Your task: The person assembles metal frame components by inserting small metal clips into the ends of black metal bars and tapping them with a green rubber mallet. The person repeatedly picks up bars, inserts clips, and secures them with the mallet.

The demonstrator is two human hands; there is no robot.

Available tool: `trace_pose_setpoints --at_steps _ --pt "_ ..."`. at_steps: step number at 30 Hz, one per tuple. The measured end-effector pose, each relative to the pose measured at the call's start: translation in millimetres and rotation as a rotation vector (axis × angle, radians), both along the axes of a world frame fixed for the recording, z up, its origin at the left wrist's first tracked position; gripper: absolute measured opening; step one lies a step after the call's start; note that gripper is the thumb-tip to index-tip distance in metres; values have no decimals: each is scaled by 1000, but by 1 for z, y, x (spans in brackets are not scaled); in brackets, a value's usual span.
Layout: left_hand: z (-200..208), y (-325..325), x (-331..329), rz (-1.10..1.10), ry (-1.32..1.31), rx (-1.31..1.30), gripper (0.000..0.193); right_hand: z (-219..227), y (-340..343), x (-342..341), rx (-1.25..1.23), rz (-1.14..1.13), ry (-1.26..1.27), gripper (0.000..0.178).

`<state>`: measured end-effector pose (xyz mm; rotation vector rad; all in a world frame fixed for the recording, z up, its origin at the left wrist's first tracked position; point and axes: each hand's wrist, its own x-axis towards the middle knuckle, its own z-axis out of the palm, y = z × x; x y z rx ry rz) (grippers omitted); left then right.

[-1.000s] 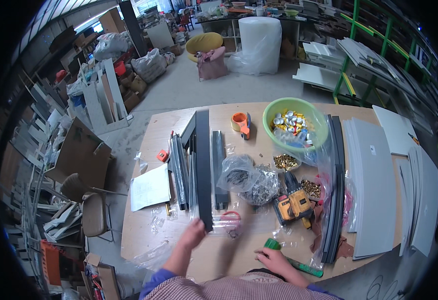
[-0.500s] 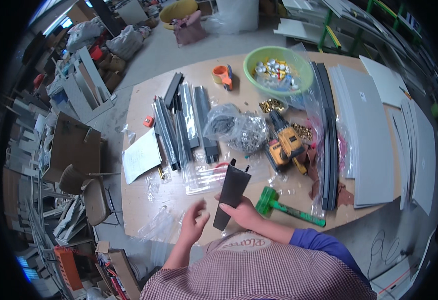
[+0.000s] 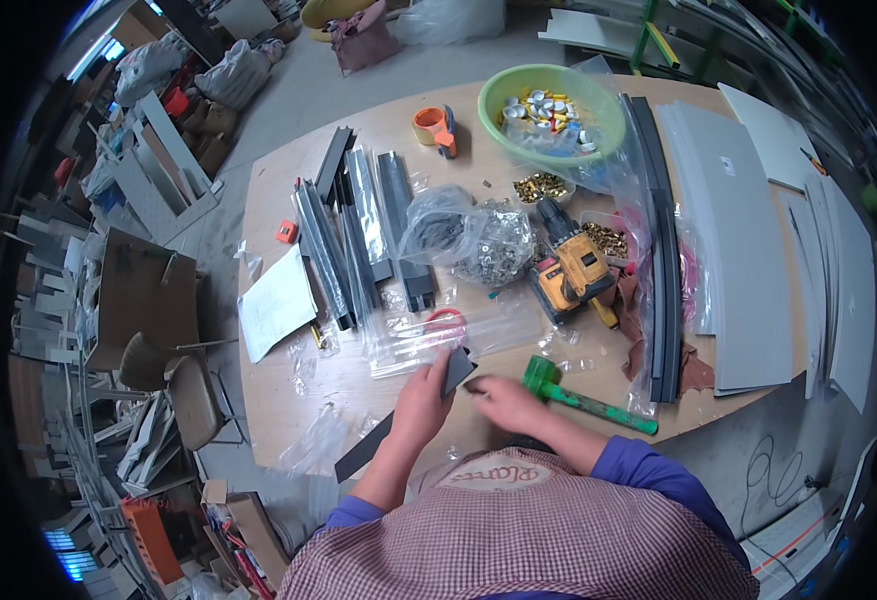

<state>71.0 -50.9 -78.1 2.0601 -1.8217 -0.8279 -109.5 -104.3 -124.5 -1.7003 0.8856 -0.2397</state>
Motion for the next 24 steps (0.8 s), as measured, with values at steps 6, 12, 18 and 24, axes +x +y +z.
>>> trace_pose_setpoints --at_steps 6,12,18,24 --pt "-40 28 6 36 216 112 79 7 -74 8 -435 -343 -102 17" --pt "-47 31 -6 57 316 168 77 15 -178 95 -945 -173 197 15" --pt "-49 37 -7 18 265 288 76 -16 -224 120 -715 178 769 23" --pt "-54 40 7 89 256 252 80 -23 -203 91 -838 -144 409 24"
